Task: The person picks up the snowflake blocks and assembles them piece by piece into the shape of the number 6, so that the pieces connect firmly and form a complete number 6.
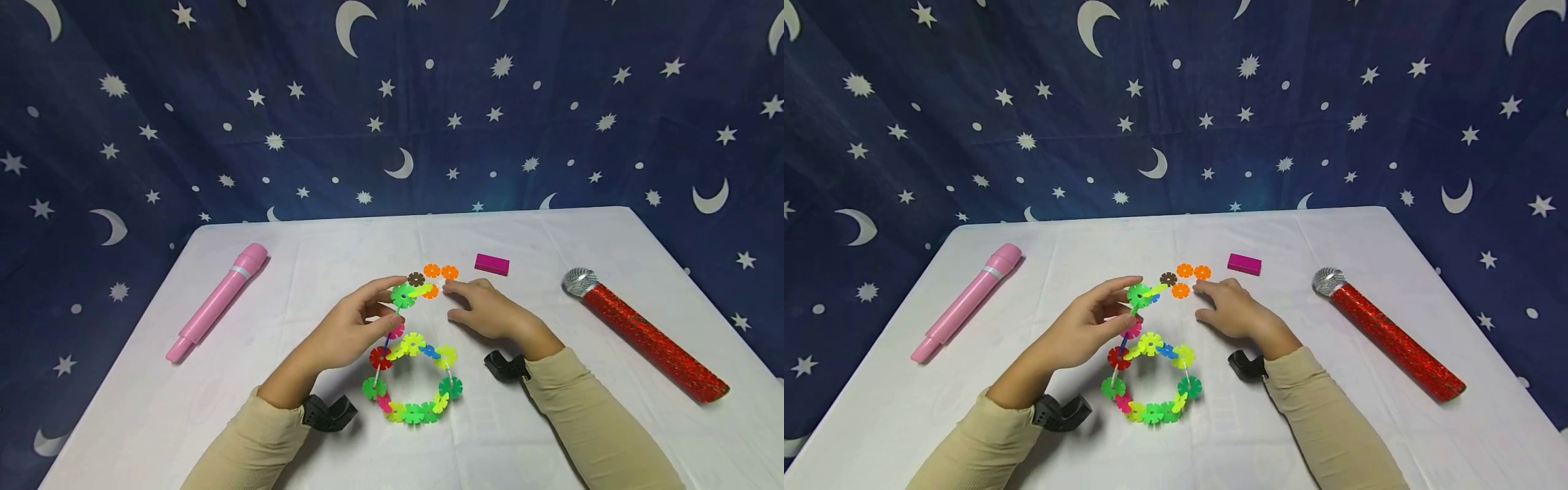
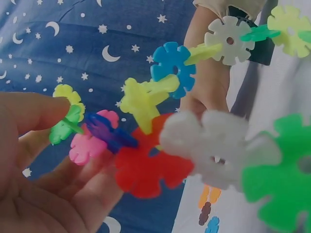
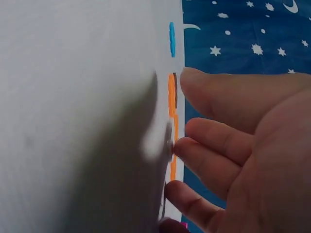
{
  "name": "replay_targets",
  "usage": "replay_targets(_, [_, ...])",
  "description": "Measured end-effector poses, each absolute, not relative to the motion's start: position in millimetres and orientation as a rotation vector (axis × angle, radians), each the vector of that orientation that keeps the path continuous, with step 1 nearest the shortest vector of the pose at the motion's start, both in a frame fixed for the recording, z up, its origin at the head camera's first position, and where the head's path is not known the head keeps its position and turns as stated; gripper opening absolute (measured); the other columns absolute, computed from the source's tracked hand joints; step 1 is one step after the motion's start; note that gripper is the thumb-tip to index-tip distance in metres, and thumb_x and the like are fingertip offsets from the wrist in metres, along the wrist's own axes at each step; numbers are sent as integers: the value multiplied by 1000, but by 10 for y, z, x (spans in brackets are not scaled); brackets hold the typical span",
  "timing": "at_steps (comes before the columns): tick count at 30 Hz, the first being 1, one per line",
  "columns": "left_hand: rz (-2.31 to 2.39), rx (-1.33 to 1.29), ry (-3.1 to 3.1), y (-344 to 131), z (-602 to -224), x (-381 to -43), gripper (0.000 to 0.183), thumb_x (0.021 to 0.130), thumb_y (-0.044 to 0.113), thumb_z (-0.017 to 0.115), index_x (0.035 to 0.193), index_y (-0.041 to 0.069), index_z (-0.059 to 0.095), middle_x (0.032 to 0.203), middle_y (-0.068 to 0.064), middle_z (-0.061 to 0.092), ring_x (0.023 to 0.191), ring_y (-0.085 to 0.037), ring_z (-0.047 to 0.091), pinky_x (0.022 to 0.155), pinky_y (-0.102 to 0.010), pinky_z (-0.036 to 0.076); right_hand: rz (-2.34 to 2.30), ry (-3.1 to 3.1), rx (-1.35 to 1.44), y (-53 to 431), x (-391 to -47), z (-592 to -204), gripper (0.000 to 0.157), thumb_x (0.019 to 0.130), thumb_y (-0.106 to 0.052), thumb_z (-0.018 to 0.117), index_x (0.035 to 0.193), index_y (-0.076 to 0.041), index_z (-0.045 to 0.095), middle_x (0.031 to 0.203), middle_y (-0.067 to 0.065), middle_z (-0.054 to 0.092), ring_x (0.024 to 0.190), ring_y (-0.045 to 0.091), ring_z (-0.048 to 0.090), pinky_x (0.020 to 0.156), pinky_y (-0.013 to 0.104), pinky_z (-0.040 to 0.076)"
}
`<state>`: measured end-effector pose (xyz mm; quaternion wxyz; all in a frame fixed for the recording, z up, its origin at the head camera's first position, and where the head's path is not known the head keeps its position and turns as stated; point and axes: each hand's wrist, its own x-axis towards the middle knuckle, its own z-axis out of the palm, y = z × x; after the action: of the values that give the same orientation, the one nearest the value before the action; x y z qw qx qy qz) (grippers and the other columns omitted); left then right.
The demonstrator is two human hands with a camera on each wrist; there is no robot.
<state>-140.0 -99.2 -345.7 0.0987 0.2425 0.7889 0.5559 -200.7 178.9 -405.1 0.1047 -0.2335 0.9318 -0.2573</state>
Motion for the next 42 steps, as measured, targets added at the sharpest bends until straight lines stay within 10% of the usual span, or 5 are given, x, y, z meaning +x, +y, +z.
replay_targets(17, [1624,531,2333,-1089,-3474,-1480,53,96,8,59,145,15,41,124,-16,57,98,-22,66,83,-38,54,-646,2886,-666,1738,-1957,-4038,36,96,-6,60,131,-1,63,132,19,61,121,42,49,103,56,38])
replay_targets(32, [1484,378,2477,-1099,-3514,-1515,50,96,15,64,142,14,44,117,-10,61,101,-21,65,84,-40,52,-1026,2777,-532,1776,-1965,-3901,21,92,-11,71,109,0,67,76,-1,58,68,17,54,66,32,47])
replay_targets(42, [1344,502,2525,-1149,-3486,-1528,53,96,15,64,147,18,49,131,-10,57,108,-21,64,78,-36,55,-1667,2522,-488,1617,-1800,-3687,31,92,-5,72,118,9,66,93,13,72,82,32,73,78,31,58])
